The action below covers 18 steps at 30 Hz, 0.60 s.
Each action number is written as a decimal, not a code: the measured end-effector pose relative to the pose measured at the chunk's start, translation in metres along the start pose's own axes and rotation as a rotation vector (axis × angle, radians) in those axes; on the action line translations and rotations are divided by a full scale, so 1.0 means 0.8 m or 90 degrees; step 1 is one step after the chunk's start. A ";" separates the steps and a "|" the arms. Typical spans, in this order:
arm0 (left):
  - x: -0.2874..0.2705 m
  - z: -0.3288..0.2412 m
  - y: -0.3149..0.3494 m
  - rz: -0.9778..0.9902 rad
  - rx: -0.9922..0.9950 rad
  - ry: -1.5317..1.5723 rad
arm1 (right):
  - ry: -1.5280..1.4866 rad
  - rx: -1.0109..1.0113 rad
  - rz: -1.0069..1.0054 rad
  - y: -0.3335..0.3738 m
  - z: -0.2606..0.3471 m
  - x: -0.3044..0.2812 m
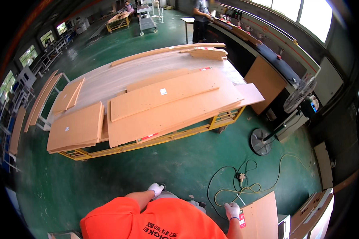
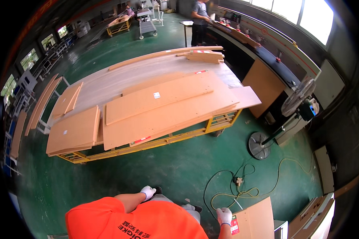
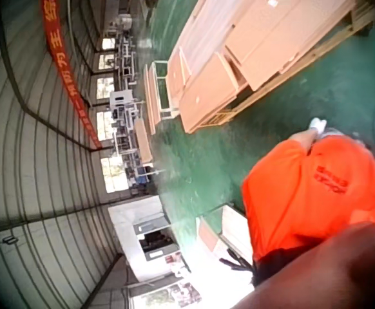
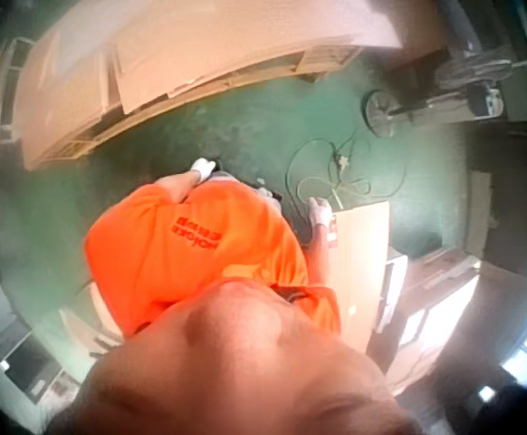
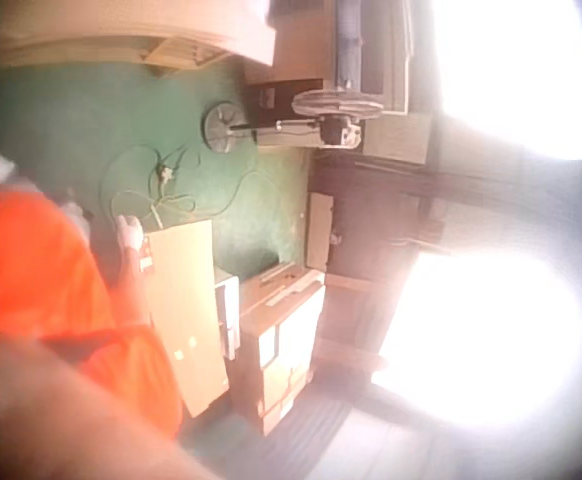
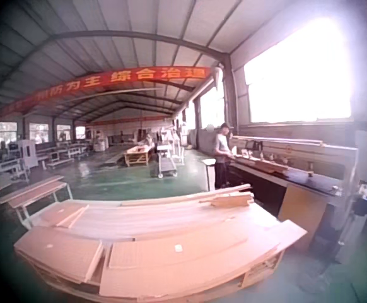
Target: The person picks up wooden boards from a large stack on a table, carries them across the room, and places them onto a metal rack.
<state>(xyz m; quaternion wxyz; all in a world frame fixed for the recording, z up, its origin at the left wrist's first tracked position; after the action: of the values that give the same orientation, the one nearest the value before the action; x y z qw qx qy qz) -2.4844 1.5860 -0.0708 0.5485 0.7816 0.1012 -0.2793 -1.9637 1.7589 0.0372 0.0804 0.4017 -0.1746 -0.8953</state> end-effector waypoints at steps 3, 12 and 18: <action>0.000 0.076 -0.011 0.025 -0.032 0.026 | -0.064 -0.052 -0.089 -0.045 0.003 0.018; -0.249 -0.006 0.001 -0.271 0.314 0.272 | -0.073 0.025 0.196 0.020 0.123 0.226; -0.468 -0.112 -0.034 -0.564 0.483 0.256 | -0.004 0.049 0.258 0.006 0.191 0.250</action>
<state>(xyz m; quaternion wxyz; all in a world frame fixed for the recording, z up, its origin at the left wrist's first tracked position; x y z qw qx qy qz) -2.7758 1.7338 0.1344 0.0346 0.8433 0.4112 -0.3443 -2.2105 1.7352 -0.0052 0.2428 0.3582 -0.2865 -0.8548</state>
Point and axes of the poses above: each hand's wrist, its own y-axis away from the middle knuckle, its own x-axis out of the palm, z = x × y, the point moved 7 cm from there along -y, towards the middle knuckle, and after that the axes turned 6 degrees about -x, right-handed, at the moved point
